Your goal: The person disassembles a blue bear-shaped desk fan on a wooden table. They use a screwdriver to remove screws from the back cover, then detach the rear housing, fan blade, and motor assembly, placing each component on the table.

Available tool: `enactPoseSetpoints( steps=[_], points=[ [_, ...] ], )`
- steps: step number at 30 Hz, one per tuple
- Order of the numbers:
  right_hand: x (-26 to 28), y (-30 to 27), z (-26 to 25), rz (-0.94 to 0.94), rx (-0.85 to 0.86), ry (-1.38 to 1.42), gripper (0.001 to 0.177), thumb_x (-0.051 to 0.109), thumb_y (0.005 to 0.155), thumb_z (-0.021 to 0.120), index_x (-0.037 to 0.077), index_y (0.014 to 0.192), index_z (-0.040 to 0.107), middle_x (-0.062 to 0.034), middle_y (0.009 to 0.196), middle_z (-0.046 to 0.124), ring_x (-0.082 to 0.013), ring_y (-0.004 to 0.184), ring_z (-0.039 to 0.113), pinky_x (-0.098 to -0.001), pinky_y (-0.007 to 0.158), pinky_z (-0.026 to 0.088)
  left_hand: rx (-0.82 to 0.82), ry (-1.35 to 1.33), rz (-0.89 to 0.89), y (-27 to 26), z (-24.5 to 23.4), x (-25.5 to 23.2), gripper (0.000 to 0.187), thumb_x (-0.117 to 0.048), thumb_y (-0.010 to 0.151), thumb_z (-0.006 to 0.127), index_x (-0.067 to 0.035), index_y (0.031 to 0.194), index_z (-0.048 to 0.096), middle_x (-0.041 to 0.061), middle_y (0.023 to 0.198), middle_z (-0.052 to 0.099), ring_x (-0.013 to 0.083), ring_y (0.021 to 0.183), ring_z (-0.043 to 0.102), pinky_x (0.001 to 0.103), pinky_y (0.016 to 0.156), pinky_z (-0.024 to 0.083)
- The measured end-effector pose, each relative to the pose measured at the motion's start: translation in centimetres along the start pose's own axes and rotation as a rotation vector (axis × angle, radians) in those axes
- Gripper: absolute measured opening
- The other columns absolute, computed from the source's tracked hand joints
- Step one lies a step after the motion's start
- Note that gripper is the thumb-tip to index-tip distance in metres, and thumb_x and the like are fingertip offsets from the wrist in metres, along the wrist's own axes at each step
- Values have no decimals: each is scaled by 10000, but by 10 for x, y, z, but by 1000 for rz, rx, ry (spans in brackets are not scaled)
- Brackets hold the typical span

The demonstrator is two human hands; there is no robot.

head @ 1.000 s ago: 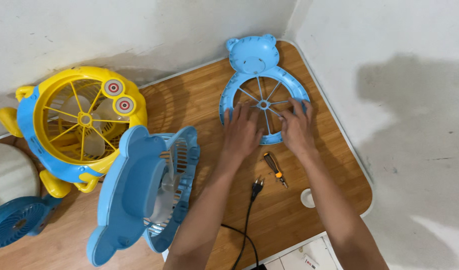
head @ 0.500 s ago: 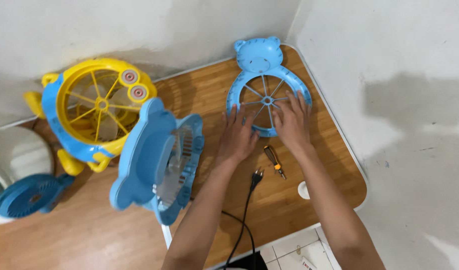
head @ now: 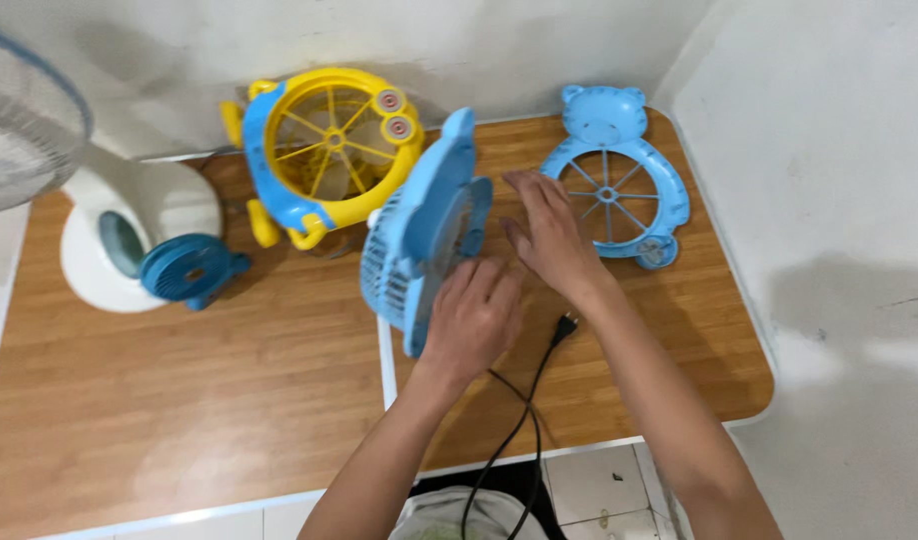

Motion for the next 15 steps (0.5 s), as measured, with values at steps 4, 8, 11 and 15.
enactPoseSetpoints(
  steps=[4,8,11,15],
  points=[
    [17,7,17,2,22,73,596,32,865,748,-13,1404,497,-238,1364,579,-443,1299,517,-491,1106,425,-157,118,73,-28,-43,-1,267,-69,798,740,-73,1059,682,85,1078,634,304,978,618,445,834,484],
    [17,10,29,-20,-8,108,581,3,880,719,-27,1411,483,-269,1353,566,-470,1292,515,-500,1095,427,-262,225,-71,-51,-77,21,271,-84,829,782,-77,1075,671,117,1047,612,327,932,591,457,795,478],
    [12,11,36,-9,-35,100,538,-3,910,694,-24,1404,483,-272,1338,569,-475,1277,536,-498,1082,446,-296,164,-208,-64,-91,41,374,-129,819,807,-23,1133,633,165,1065,594,374,954,584,471,806,489],
    [7,9,38,23,-81,73,474,-19,937,671,-31,1374,488,-285,1300,582,-493,1247,541,-517,1045,452,-242,116,-267,-74,-88,55,355,-153,828,827,-19,1105,650,161,1064,633,370,936,617,468,779,512]
  ],
)
Point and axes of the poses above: each hand's wrist, its own y-axis towards the middle knuckle, its own z-axis out of the palm, x = y × z, the point moved 9 cm from there along y, towards the middle knuckle
